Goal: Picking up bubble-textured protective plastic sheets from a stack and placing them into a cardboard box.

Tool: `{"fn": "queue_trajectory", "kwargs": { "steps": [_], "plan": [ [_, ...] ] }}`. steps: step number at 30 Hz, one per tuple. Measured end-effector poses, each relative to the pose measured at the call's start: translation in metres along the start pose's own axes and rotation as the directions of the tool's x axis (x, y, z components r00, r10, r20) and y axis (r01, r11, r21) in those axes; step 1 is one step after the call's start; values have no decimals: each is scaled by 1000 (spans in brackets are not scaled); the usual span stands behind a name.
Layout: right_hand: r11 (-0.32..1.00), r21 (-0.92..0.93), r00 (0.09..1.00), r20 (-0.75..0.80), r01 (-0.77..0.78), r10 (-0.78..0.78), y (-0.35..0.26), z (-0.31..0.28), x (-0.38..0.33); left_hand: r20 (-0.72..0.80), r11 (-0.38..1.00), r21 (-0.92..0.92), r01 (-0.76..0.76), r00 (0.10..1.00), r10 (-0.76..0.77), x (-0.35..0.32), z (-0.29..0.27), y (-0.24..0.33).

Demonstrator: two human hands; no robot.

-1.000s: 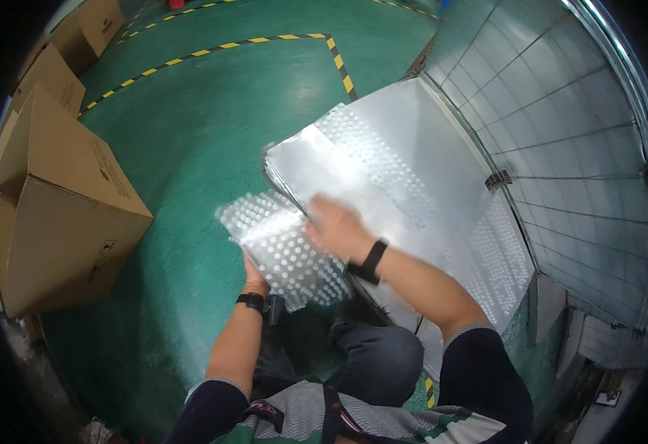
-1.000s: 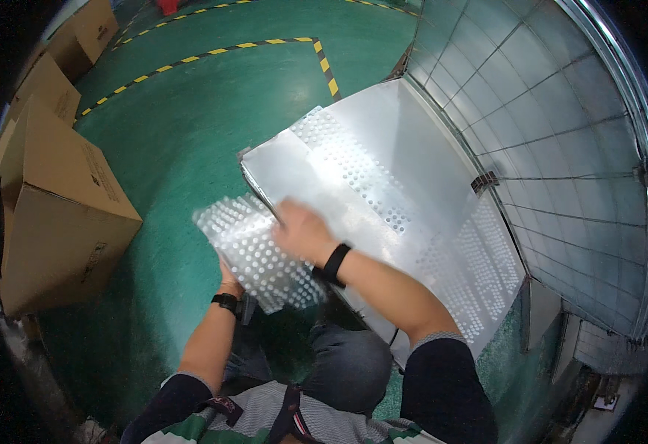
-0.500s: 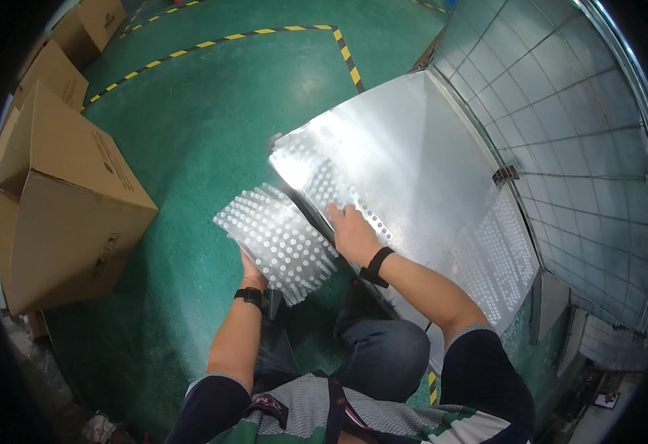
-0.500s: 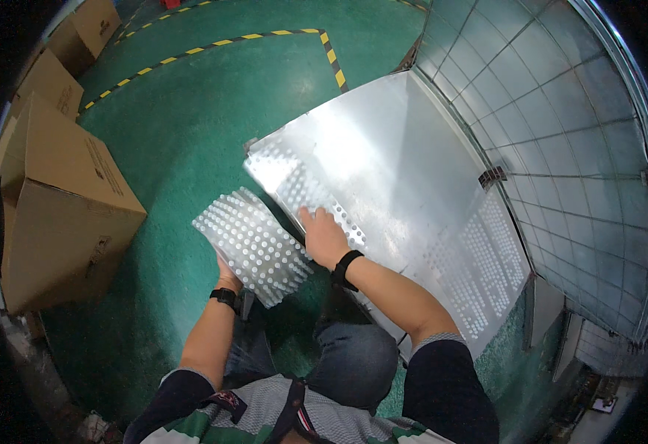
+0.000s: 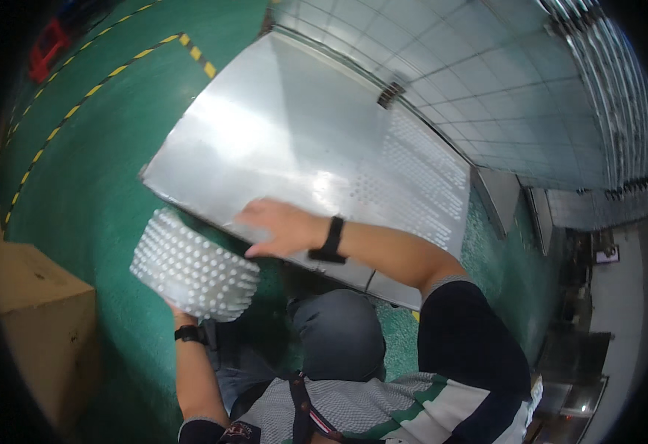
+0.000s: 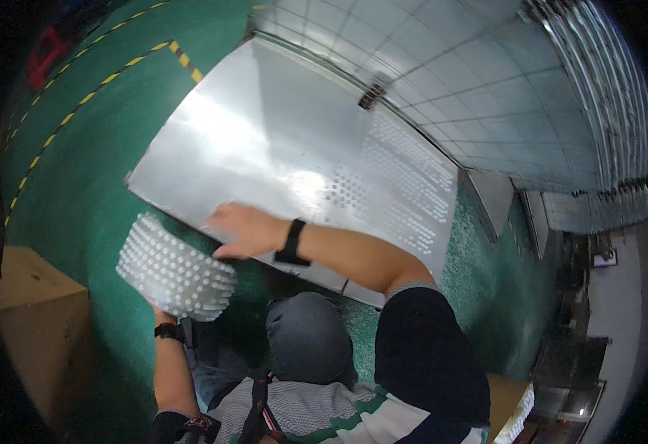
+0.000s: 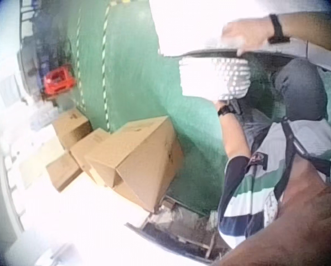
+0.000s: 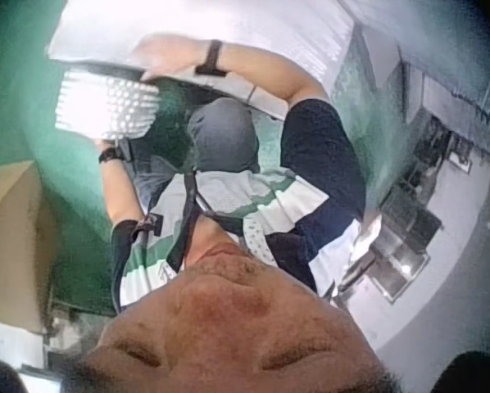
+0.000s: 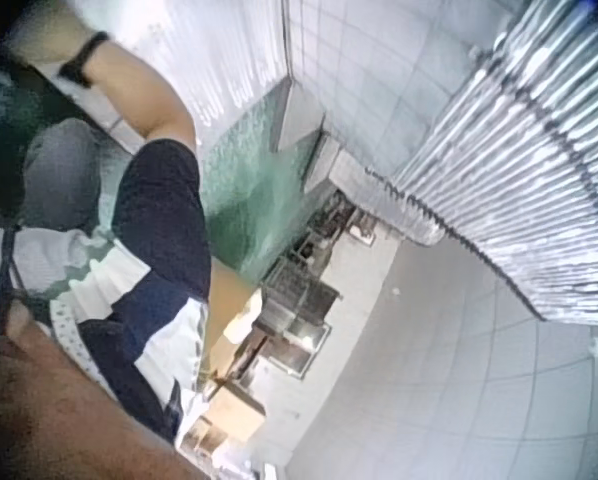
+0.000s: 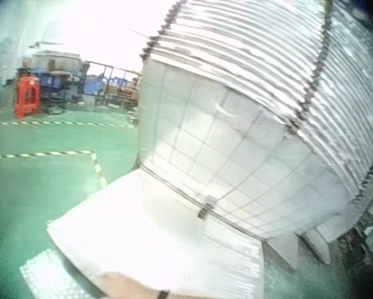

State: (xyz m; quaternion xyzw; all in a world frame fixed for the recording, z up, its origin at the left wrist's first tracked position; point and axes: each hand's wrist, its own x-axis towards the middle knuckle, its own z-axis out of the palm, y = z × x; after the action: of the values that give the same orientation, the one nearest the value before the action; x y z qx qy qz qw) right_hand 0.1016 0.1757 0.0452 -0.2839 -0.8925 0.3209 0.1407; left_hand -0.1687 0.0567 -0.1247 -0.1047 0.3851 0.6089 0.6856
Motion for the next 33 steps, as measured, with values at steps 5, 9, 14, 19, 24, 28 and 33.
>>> {"fn": "queue_trajectory", "kwargs": {
  "steps": [5, 9, 14, 19, 24, 28, 33],
  "plan": [
    [713, -405, 783, -10, -572, 622, 97, -57, -185, 37, 994, 33, 101, 994, -102, -1, -7, 3],
    [401, -521, 457, 24, -754, 889, 84, -38, -267, 35, 989, 49, 142, 989, -144, 0, -16, 13],
    [523, -443, 627, -122, -728, 770, 83, 10, -221, 0, 991, 80, 108, 994, -108, -3, -13, 15],
    [637, -375, 731, -210, -673, 649, 88, 24, -56, -9, 991, 123, 57, 998, -57, -6, -4, 9],
    [669, -435, 797, -284, -603, 533, 78, 29, 19, 3, 989, 147, 20, 1000, -20, -6, 4, 11],
    [783, -472, 874, 52, -405, 483, 17, 48, -20, 9, 990, 133, -43, 999, 42, -10, 4, 9],
    [794, -533, 910, 99, -293, 402, 1, 70, -45, -18, 990, 79, -114, 993, 115, -11, 9, 11]
  ]
}}
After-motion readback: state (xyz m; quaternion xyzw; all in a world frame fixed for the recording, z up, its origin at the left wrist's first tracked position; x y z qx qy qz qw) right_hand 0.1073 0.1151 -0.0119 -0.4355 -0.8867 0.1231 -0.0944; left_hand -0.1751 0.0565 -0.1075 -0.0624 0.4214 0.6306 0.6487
